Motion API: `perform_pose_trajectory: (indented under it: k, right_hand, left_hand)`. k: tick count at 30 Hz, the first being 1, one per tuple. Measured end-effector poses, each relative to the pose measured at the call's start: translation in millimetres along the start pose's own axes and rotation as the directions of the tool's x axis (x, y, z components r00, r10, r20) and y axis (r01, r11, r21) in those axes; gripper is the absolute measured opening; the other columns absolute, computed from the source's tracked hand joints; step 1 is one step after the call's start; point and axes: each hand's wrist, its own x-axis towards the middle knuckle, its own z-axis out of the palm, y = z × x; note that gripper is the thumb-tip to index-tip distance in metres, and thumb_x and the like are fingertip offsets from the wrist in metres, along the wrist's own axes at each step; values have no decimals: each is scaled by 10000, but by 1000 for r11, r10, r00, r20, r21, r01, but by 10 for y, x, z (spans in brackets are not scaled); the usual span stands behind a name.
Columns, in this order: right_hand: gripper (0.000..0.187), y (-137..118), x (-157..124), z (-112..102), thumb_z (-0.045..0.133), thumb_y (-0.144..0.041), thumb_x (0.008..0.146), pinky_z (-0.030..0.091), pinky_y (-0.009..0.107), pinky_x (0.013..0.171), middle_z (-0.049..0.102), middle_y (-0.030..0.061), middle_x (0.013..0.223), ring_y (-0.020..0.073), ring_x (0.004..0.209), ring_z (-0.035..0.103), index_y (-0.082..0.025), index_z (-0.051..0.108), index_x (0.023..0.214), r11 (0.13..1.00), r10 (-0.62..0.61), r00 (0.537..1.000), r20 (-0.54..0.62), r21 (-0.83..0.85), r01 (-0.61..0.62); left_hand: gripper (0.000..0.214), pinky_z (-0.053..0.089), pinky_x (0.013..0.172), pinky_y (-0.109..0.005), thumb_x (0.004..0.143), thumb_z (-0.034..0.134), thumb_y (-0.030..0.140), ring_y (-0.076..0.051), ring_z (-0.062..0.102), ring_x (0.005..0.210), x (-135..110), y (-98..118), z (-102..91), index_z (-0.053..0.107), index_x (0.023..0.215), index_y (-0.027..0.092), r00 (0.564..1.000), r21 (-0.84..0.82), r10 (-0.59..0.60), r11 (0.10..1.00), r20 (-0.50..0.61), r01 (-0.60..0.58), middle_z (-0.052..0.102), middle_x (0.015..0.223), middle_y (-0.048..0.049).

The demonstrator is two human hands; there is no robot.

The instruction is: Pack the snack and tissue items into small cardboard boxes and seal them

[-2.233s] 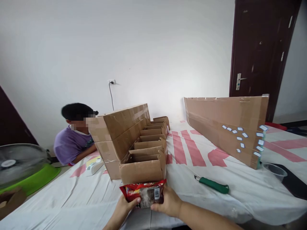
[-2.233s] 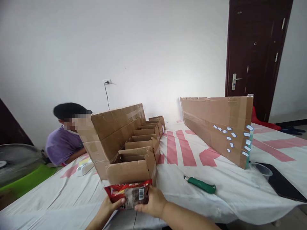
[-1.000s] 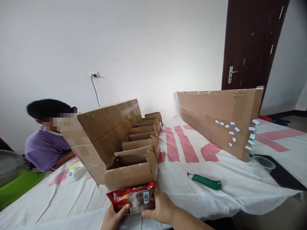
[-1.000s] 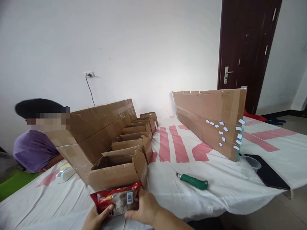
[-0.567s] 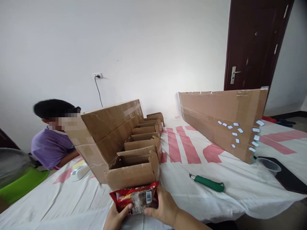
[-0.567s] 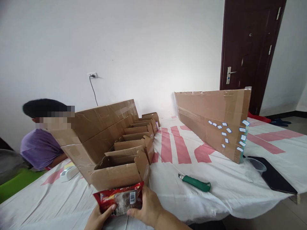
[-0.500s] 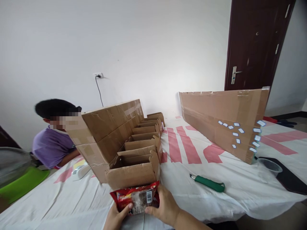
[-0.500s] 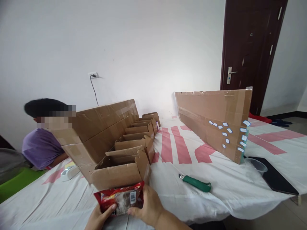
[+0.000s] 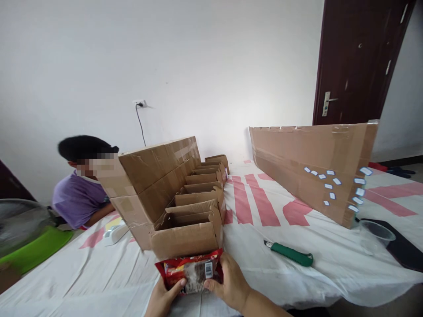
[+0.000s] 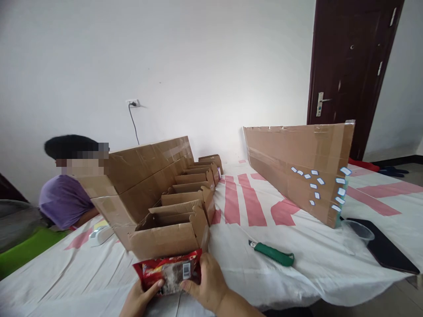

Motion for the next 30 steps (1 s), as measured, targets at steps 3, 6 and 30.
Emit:
perform_pose_trajectory:
  k: [3, 6, 30]
  right_hand:
    - [490, -13, -10, -19, 531, -598, 840, 428, 362, 883, 591, 90, 1027, 248, 969, 558, -196, 544, 1120, 999, -34, 999, -10, -4, 34]
    - [455, -18, -14, -27, 438, -590, 893, 422, 350, 876, 585, 86, 1017, 235, 964, 549, -200, 540, 1104, 999, -43, 999, -14, -14, 43]
    - [451, 16, 6, 27, 739, -208, 662, 460, 316, 735, 678, 40, 897, 215, 811, 617, -189, 545, 1068, 954, 296, 954, 34, 46, -298]
  left_hand:
    - [463, 584, 744, -400, 527, 754, 509, -331, 712, 793, 22, -31, -5, 649, 816, 164, 1000, 24, 8, 1000, 0, -8, 770, 805, -100]
    - [463, 583, 755, -408, 536, 748, 518, -332, 713, 797, 27, -44, -8, 656, 816, 160, 1000, 33, 20, 999, -3, -20, 770, 804, -101]
    - [485, 581, 684, -382, 542, 745, 506, -327, 712, 789, 7, -61, -32, 630, 851, 150, 997, 26, -16, 999, -74, 18, 762, 792, -93]
